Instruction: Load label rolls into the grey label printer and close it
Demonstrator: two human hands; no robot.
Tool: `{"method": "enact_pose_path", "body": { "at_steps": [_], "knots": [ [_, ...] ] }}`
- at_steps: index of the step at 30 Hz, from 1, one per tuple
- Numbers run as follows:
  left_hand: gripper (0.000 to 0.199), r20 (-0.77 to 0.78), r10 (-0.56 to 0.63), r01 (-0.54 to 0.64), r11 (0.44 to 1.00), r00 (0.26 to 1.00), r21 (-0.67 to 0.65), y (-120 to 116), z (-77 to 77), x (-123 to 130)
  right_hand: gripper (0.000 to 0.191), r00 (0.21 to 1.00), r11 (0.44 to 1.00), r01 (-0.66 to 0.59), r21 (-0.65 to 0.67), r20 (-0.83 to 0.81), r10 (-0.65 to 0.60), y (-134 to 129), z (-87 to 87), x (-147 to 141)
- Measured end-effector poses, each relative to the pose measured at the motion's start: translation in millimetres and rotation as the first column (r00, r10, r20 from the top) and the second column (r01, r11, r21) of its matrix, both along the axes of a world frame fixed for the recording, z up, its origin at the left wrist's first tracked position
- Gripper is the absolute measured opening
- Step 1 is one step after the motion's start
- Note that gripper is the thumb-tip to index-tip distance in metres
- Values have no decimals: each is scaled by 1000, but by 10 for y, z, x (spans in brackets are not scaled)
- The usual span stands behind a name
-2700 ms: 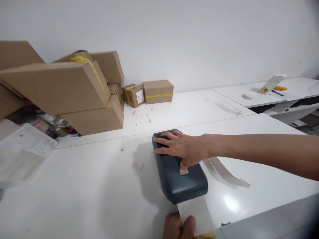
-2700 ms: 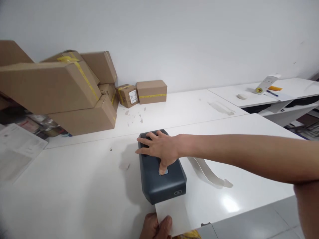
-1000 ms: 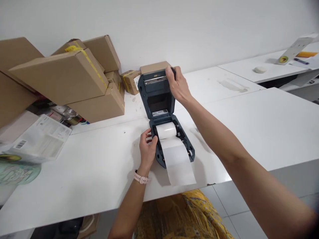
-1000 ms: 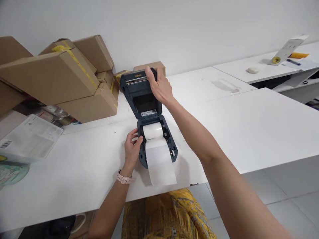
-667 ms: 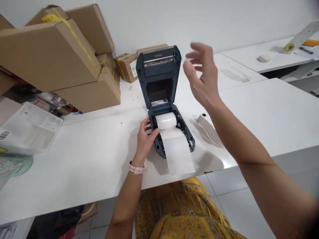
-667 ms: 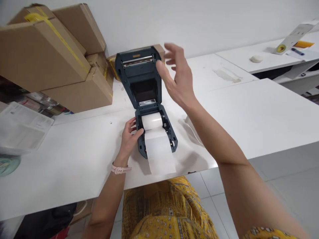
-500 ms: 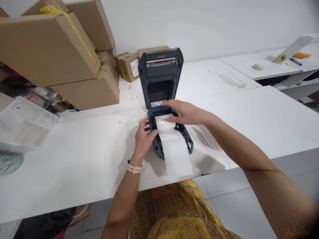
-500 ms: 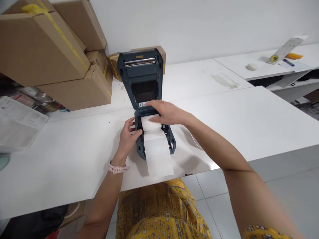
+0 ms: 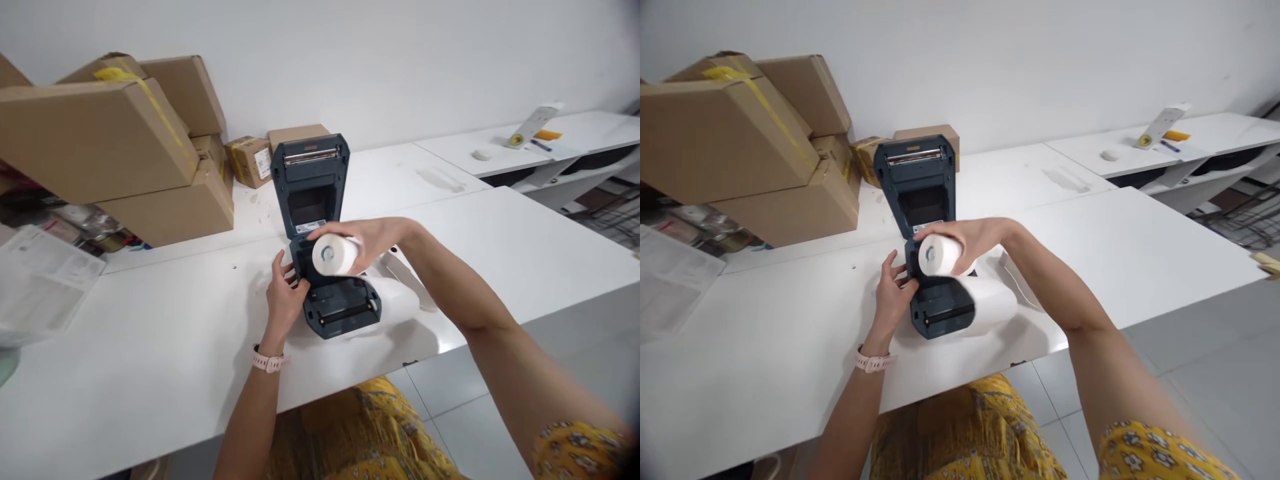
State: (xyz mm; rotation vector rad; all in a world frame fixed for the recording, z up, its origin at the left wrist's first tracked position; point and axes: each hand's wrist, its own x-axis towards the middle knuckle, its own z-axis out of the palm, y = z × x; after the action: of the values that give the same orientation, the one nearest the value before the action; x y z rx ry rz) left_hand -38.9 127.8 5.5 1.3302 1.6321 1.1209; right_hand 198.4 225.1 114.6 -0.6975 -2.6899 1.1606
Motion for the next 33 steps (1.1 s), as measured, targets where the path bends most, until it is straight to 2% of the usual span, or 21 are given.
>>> {"method": "enact_pose_path", "body": {
  "at_steps": [2, 5, 8, 11, 13, 16, 19, 21, 24, 27, 29, 33],
  "knots": [
    [82, 3, -4, 4, 1000, 1000, -2, 10, -14, -8, 97, 981, 999, 47, -21, -189, -50, -36, 130, 302],
    [81, -22, -2, 2, 1000, 1000, -3, 14, -33, -17, 93, 896, 958, 268, -107, -338, -288, -56, 133, 691],
    [78, -52, 0, 0, 1000, 999, -5, 6, -38, -20, 87, 783, 859, 474, -193, -354, -511, -3, -101, 914],
    [75, -61, 9, -9, 1000, 998, 7, 2, -42, -25, 82, 724, 779, 598, -190, -290, -626, 86, -430, 948],
    [74, -50, 8, -7, 1000, 999, 18, 6, -53, -33, 80, 719, 757, 631, -171, -240, -653, 136, -634, 887],
    [72, -19, 2, -2, 999, 1000, 34, 15, -80, -47, 78, 727, 756, 632, -173, -206, -655, 191, -860, 756],
    [71, -4, -1, 1, 999, 1000, 41, 21, -89, -54, 82, 750, 771, 611, -180, -181, -637, 215, -939, 750],
    [71, -4, 4, -4, 1000, 1000, 30, 19, -81, -52, 84, 775, 790, 579, -203, -164, -610, 189, -914, 900],
    [71, 15, 6, -6, 1000, 1000, 21, 13, -62, -44, 73, 766, 783, 573, -242, -184, -616, 43, -869, 1293],
    [70, 22, 1, -2, 1000, 1000, 28, 6, -55, -27, 60, 719, 742, 624, -246, -192, -668, -180, -955, 1575],
    [70, 14, -3, 2, 999, 1000, 41, 3, -62, -12, 62, 730, 743, 623, -245, -157, -665, -313, -1094, 1576],
    [65, 22, -17, 16, 996, 1000, 88, 1, -98, 5, 68, 752, 759, 608, -231, -139, -645, -498, -1337, 1319]
  ]
}}
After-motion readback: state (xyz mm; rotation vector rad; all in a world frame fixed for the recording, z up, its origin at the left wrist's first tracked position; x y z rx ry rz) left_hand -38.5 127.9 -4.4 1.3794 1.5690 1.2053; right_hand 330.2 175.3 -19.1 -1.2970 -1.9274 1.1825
